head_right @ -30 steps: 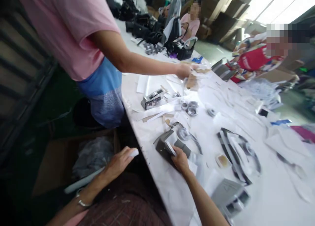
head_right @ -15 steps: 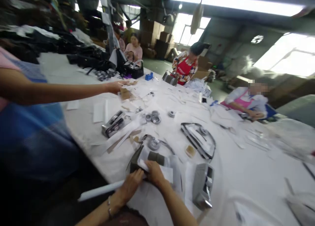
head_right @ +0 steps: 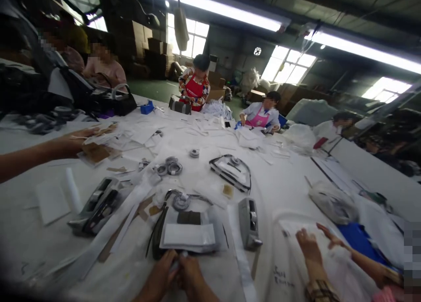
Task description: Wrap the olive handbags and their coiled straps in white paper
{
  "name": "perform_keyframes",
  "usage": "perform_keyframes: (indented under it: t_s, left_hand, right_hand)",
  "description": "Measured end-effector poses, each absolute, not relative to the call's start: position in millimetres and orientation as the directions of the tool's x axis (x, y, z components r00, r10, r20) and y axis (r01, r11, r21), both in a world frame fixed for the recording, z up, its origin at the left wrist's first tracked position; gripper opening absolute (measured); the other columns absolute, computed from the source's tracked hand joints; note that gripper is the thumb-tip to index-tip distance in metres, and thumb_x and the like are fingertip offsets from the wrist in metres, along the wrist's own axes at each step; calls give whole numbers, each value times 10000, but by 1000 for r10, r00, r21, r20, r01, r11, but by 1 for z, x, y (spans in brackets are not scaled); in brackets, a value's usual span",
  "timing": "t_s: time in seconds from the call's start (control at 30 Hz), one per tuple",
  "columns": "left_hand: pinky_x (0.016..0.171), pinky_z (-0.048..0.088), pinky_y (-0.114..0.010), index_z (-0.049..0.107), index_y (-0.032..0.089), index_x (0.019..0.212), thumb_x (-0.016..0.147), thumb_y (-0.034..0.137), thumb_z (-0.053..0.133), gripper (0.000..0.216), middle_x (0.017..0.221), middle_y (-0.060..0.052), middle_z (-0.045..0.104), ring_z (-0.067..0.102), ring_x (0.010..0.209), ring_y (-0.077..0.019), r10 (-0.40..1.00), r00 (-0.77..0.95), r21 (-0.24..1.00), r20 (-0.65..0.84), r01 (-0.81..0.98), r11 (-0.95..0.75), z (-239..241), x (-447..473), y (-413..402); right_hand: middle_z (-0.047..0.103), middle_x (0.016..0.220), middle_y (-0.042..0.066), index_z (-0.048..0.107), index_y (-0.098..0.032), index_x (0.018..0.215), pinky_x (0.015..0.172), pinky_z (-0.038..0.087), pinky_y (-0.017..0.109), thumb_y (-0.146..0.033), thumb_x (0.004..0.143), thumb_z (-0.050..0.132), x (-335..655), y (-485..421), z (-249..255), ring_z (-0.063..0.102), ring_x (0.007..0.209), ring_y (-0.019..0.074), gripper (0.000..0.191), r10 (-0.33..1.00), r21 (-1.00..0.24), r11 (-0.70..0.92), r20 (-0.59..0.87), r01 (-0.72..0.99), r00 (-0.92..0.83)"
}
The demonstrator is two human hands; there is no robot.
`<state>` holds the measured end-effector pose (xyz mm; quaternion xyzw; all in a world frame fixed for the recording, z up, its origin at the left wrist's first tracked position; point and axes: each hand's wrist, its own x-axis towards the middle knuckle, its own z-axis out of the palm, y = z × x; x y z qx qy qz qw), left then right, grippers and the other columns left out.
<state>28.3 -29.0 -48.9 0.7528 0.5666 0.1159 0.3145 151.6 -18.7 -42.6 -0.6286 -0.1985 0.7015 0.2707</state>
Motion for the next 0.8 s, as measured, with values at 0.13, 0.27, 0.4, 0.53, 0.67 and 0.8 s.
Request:
perform_keyframes:
  t_s: [0.13, 0.27, 0.4, 0.53, 0.67, 0.8]
  left_hand:
    - [881, 507, -352, 627, 222, 1001, 885, 120, 427, 253, 1039, -63, 659, 625, 988, -214, 798, 583, 430, -155, 767, -477, 6, 15, -25]
    - [1104, 325, -493, 406, 231, 1418, 918, 113, 379, 514, 1417, -115, 474, 396, 1351, -272, 747, 663, 160, 35, 735, -659, 27, 23, 0]
    - [986, 432, -455, 341, 187, 1459, 904, 81, 391, 568, 1328, -155, 533, 518, 1214, -276, 753, 655, 16, -59, 755, -655, 17, 34, 30]
    - [831, 499, -377, 407, 130, 1400, 913, 74, 415, 491, 1101, -144, 612, 604, 988, -246, 695, 703, -2, -154, 703, -711, 15, 38, 46]
    - [806, 513, -350, 431, 114, 1355, 908, 49, 396, 453, 1047, -126, 614, 602, 961, -235, 653, 729, 28, -202, 671, -741, 18, 42, 50]
    - [794, 518, -321, 425, 123, 1346, 894, 33, 373, 463, 1043, -120, 623, 592, 976, -223, 650, 722, 37, -238, 676, -736, 16, 47, 52]
  right_hand:
    - [423, 463, -72, 467, -227, 683, 418, 215, 207, -599, 575, 710, 154, -24, -34, 403, 411, 94, 458, 666, -656, -715, -744, -241, 48]
    - [443, 460, -86, 497, -224, 777, 407, 226, 214, -611, 626, 697, 156, -29, -40, 395, 409, 91, 462, 667, -642, -668, -741, -377, 81]
    - [426, 457, -95, 485, -224, 767, 382, 219, 206, -571, 662, 699, 147, -29, -44, 385, 390, 85, 421, 653, -616, -621, -749, -485, 115]
    - [429, 451, -90, 486, -215, 728, 358, 200, 192, -472, 694, 706, 143, -20, -44, 366, 374, 74, 340, 634, -599, -561, -755, -572, 169]
    - [395, 418, -96, 478, -219, 684, 347, 241, 193, -381, 716, 711, 159, -8, -47, 358, 368, 71, 285, 618, -616, -453, -738, -644, 271]
    - [439, 463, -88, 483, -211, 686, 391, 367, 187, -307, 709, 723, 187, -5, -46, 426, 405, 68, 259, 631, -608, -368, -719, -703, 292]
